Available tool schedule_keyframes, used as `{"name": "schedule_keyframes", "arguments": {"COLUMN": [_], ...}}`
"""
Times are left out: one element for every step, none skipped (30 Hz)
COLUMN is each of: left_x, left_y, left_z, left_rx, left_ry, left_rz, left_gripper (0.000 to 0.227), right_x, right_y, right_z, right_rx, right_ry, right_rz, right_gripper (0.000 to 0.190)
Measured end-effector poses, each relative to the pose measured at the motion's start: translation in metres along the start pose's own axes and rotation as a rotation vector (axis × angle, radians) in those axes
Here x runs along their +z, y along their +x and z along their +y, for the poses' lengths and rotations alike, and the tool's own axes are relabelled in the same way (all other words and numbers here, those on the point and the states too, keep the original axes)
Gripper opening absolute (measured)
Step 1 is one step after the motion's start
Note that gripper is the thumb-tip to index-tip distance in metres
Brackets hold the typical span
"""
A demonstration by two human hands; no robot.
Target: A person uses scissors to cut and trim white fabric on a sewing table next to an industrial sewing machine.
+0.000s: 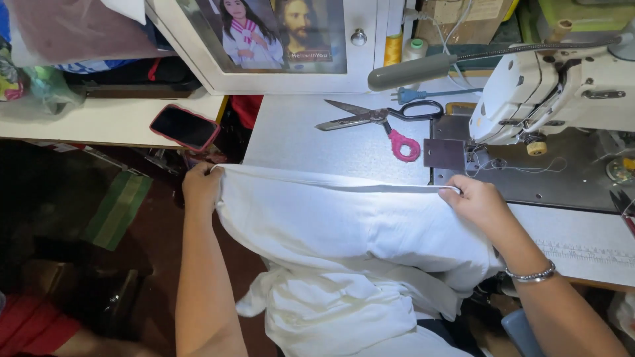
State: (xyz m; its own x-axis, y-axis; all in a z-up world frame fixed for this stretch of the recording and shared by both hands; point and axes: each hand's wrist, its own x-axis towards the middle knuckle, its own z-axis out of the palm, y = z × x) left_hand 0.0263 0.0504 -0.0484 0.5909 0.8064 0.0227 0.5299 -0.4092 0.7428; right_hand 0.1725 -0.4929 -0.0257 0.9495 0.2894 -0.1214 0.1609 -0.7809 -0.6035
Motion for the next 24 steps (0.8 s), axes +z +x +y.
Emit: {"name": "schedule_keyframes", "arguments": {"left_x": [0.000, 0.000, 0.002, 0.003, 0.003, 0.008, 0.012, 0.016, 0.011, 0.006, 0.001, 0.002, 0.003, 0.004, 0.000, -0.003, -0.007, -0.014, -0.022, -0.029, -0.037, -0.044, -0.051, -0.053], "left_y": [0.009, 0.017, 0.017, 0.017, 0.018, 0.018, 0.017, 0.017, 0.009, 0.002, -0.006, -0.005, -0.004, -0.002, -0.010, -0.017, -0.023, -0.036, -0.049, -0.062, -0.077, -0.092, -0.108, -0.113], "left_z": [-0.002, -0.004, 0.003, 0.011, 0.019, 0.019, 0.018, 0.017, 0.029, 0.041, 0.054, 0.050, 0.047, 0.044, 0.050, 0.055, 0.060, 0.067, 0.074, 0.081, 0.088, 0.095, 0.102, 0.094], "left_rx": [0.007, 0.015, 0.014, 0.013, 0.012, 0.012, 0.000, -0.011, -0.011, -0.009, -0.008, -0.008, -0.019, -0.031, -0.034, -0.043, -0.051, -0.055, -0.071, -0.085, -0.087, -0.070, -0.052, -0.054], "left_ry": [0.077, 0.153, 0.156, 0.302, 0.446, 0.447, 0.509, 0.571, 0.572, 0.590, 0.609, 0.610, 0.591, 0.571, 0.574, 0.535, 0.496, 0.497, 0.430, 0.362, 0.362, 0.311, 0.259, 0.260], "left_rz": [-0.042, -0.084, -0.090, -0.066, -0.038, -0.041, -0.065, -0.090, -0.091, -0.115, -0.140, -0.142, -0.159, -0.176, -0.176, -0.193, -0.209, -0.207, -0.243, -0.279, -0.276, -0.262, -0.250, -0.249], "left_gripper": [0.022, 0.023, 0.023, 0.029, 0.035, 0.035, 0.035, 0.036, 0.036, 0.038, 0.040, 0.040, 0.040, 0.039, 0.039, 0.041, 0.042, 0.042, 0.046, 0.052, 0.052, 0.053, 0.056, 0.056], "right_x": [0.002, 0.005, 0.000, -0.006, -0.012, -0.015, -0.018, -0.021, -0.018, -0.015, -0.013, -0.013, -0.013, -0.013, -0.011, -0.008, -0.006, -0.006, -0.006, -0.006, -0.006, -0.007, -0.008, -0.008], "right_y": [0.003, 0.006, 0.000, -0.005, -0.009, -0.011, -0.014, -0.016, -0.014, -0.012, -0.010, -0.011, -0.012, -0.012, -0.011, -0.010, -0.009, -0.009, -0.009, -0.009, -0.010, -0.011, -0.012, -0.011], "right_z": [0.007, 0.014, 0.000, -0.014, -0.028, -0.038, -0.048, -0.059, -0.053, -0.048, -0.043, -0.044, -0.045, -0.046, -0.042, -0.039, -0.036, -0.036, -0.037, -0.037, -0.039, -0.041, -0.043, -0.045], "right_rx": [0.034, 0.068, 0.074, 0.108, 0.137, 0.139, 0.141, 0.144, 0.145, 0.140, 0.137, 0.139, 0.136, 0.134, 0.133, 0.130, 0.124, 0.121, 0.124, 0.126, 0.123, 0.124, 0.127, 0.126], "right_ry": [-0.006, -0.013, -0.013, -0.060, -0.108, -0.109, -0.135, -0.162, -0.162, -0.174, -0.186, -0.187, -0.216, -0.245, -0.245, -0.257, -0.270, -0.269, -0.280, -0.290, -0.289, -0.287, -0.286, -0.286], "right_rz": [-0.009, -0.018, -0.020, -0.045, -0.069, -0.070, -0.071, -0.073, -0.073, -0.069, -0.064, -0.066, -0.065, -0.064, -0.068, -0.061, -0.053, -0.057, -0.049, -0.041, -0.042, -0.050, -0.060, -0.061], "right_gripper": [0.018, 0.019, 0.019, 0.020, 0.021, 0.021, 0.022, 0.023, 0.023, 0.024, 0.026, 0.026, 0.025, 0.024, 0.024, 0.024, 0.025, 0.025, 0.024, 0.023, 0.023, 0.025, 0.026, 0.026]}}
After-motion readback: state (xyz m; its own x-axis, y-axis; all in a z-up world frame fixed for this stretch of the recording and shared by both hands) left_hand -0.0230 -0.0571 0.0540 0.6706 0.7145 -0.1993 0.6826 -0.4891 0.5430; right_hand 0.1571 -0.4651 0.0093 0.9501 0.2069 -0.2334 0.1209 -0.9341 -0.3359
